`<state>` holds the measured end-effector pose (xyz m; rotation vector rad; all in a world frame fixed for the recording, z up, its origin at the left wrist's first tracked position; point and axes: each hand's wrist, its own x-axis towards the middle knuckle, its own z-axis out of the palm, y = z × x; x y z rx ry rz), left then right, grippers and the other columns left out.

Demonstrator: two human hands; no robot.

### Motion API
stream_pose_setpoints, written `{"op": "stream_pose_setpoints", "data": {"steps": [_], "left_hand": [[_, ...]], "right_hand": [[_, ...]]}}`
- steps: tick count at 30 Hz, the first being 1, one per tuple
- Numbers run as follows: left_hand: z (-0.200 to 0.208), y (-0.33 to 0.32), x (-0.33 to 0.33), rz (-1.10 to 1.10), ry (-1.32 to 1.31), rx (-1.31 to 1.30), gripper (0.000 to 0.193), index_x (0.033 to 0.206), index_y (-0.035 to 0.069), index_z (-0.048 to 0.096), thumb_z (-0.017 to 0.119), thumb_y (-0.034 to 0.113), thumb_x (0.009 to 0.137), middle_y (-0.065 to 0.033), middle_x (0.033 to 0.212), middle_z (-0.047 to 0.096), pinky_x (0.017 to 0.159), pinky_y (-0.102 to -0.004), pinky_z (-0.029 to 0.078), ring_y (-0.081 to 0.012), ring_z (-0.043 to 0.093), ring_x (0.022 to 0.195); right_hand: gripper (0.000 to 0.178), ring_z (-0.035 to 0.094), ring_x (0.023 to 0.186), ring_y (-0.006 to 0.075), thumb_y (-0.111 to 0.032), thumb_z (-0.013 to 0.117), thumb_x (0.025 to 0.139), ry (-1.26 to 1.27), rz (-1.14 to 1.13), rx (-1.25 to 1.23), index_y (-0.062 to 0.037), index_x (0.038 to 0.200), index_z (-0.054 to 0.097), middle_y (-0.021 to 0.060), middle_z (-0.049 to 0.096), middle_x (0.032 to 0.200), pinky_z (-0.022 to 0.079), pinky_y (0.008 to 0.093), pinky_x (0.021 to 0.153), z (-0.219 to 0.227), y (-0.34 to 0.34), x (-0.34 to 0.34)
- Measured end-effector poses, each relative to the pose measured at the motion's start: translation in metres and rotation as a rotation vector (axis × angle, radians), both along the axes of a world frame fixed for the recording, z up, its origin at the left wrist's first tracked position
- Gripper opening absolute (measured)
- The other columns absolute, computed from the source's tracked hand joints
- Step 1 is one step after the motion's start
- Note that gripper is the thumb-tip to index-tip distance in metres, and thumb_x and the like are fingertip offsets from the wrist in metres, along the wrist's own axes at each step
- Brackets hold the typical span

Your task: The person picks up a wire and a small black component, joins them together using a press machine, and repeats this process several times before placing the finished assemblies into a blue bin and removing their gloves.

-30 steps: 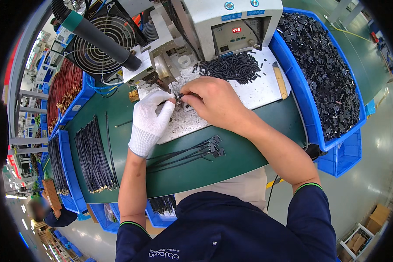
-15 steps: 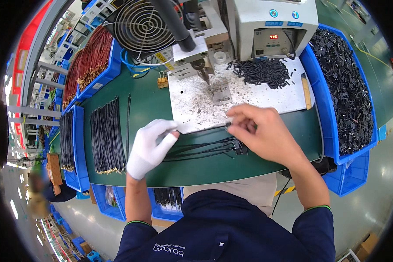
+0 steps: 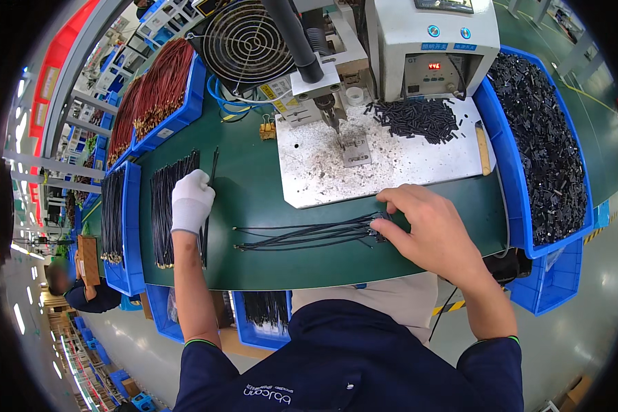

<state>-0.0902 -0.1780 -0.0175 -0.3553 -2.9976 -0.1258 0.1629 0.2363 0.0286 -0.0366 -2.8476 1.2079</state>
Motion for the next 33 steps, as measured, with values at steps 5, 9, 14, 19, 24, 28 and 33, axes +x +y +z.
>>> {"op": "stream_pose_setpoints", "data": {"steps": [5, 9, 14, 19, 24, 28, 33], "left_hand": [[0.013, -0.020, 0.001, -0.101, -0.092, 0.340, 0.024, 0.119, 0.002, 0.078, 0.068, 0.006, 0.097, -0.0203, 0.099, 0.080, 0.088, -0.0447, 0.062, -0.0383, 0.078, 0.091], [0.053, 0.002, 0.027, -0.228, -0.282, 0.539, 0.028, 0.123, -0.005, 0.075, 0.068, 0.003, 0.097, -0.0120, 0.098, 0.075, 0.084, -0.0351, 0.059, -0.0203, 0.071, 0.085], [0.100, 0.065, 0.079, -0.535, -0.580, 0.629, 0.023, 0.117, -0.006, 0.074, 0.069, -0.001, 0.095, -0.0114, 0.099, 0.072, 0.086, -0.0334, 0.057, -0.0187, 0.070, 0.089], [0.098, 0.106, 0.086, -0.736, -0.720, 0.521, 0.021, 0.116, -0.006, 0.074, 0.069, -0.001, 0.096, -0.0147, 0.100, 0.071, 0.084, -0.0366, 0.058, -0.0255, 0.071, 0.087], [0.087, 0.133, 0.091, -0.750, -0.685, 0.571, 0.018, 0.113, -0.005, 0.076, 0.074, 0.005, 0.098, -0.0125, 0.098, 0.074, 0.086, -0.0359, 0.057, -0.0221, 0.072, 0.090], [0.078, 0.160, 0.102, -0.685, -0.622, 0.758, 0.017, 0.113, -0.004, 0.077, 0.076, 0.010, 0.105, -0.0090, 0.097, 0.076, 0.083, -0.0332, 0.057, -0.0164, 0.071, 0.088], [0.077, 0.175, 0.106, -0.678, -0.709, 0.785, 0.019, 0.109, -0.003, 0.075, 0.073, 0.016, 0.112, -0.0042, 0.093, 0.075, 0.080, -0.0289, 0.055, -0.0097, 0.068, 0.087]], "right_hand": [[0.032, 0.076, 0.098, 0.0387, -0.021, 0.086, 0.097, 0.030, 0.013, 0.004, -0.0017, 0.121, 0.077, 0.0149, 0.079, 0.105, 0.059, 0.0487, 0.084, 0.001, 0.003, -0.002], [0.031, 0.076, 0.095, 0.0359, -0.021, 0.086, 0.097, 0.063, 0.008, 0.004, -0.0014, 0.121, 0.077, 0.0138, 0.079, 0.105, 0.059, 0.0463, 0.081, -0.001, 0.003, -0.006], [0.029, 0.063, 0.077, 0.0137, -0.013, 0.089, 0.096, 0.203, 0.152, -0.389, -0.0023, 0.122, 0.081, 0.0053, 0.078, 0.101, 0.049, 0.0304, 0.068, -0.006, -0.020, -0.032], [0.016, 0.060, 0.076, 0.0061, -0.011, 0.087, 0.100, 0.231, 0.061, -0.677, -0.0032, 0.114, 0.085, 0.0011, 0.078, 0.097, 0.046, 0.0261, 0.066, -0.011, -0.034, -0.053], [0.007, 0.057, 0.074, 0.0052, -0.008, 0.085, 0.101, 0.185, -0.006, -0.693, -0.0034, 0.106, 0.086, 0.0004, 0.078, 0.094, 0.045, 0.0255, 0.065, -0.013, -0.030, -0.047], [0.008, 0.058, 0.077, 0.0056, -0.009, 0.085, 0.102, 0.290, 0.059, -0.623, -0.0036, 0.107, 0.085, 0.0000, 0.078, 0.095, 0.045, 0.0257, 0.067, -0.015, -0.034, -0.043], [0.006, 0.061, 0.080, 0.0070, -0.009, 0.083, 0.103, 0.289, -0.024, -0.690, -0.0035, 0.105, 0.082, 0.0003, 0.078, 0.095, 0.046, 0.0266, 0.069, -0.024, -0.031, -0.034]]}}
